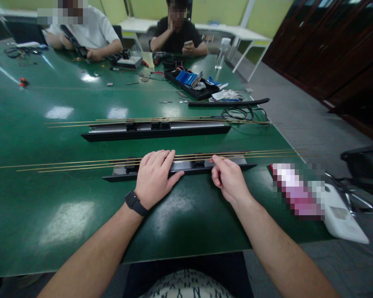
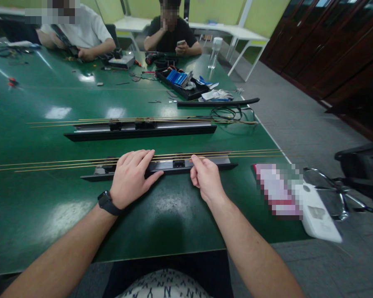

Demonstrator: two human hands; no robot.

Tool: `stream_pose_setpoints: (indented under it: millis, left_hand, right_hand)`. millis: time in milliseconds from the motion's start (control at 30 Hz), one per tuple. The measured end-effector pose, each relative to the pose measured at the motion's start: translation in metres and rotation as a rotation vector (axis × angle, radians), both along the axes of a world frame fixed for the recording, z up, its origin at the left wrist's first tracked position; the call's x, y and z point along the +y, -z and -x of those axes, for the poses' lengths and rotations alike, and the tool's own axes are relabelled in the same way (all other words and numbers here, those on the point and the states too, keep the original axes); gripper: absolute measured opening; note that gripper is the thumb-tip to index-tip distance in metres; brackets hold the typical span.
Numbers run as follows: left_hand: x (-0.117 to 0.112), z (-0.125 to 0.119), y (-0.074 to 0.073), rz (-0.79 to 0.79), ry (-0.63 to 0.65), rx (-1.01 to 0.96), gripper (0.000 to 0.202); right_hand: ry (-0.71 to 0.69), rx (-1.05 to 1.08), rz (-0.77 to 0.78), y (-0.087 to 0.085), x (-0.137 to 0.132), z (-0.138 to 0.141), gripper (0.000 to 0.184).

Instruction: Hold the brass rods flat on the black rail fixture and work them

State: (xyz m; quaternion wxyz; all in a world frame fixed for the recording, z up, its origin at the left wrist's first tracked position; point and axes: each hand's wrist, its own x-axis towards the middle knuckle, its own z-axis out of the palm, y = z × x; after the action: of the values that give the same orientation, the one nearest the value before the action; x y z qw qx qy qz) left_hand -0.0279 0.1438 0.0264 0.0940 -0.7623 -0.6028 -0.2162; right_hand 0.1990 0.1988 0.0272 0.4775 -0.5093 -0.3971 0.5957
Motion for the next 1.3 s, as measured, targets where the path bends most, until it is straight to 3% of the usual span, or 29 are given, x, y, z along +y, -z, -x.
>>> stream_pose_setpoints:
  millis: [1300]
  left_hand:
    - [0.0003, -0.0002, 0.0004, -0.006, 0.004, -0.006, 0.058]
  right_hand:
    - [0.006, 0.023, -0.006, 0.0027, 0.0013, 0.0011, 0.030]
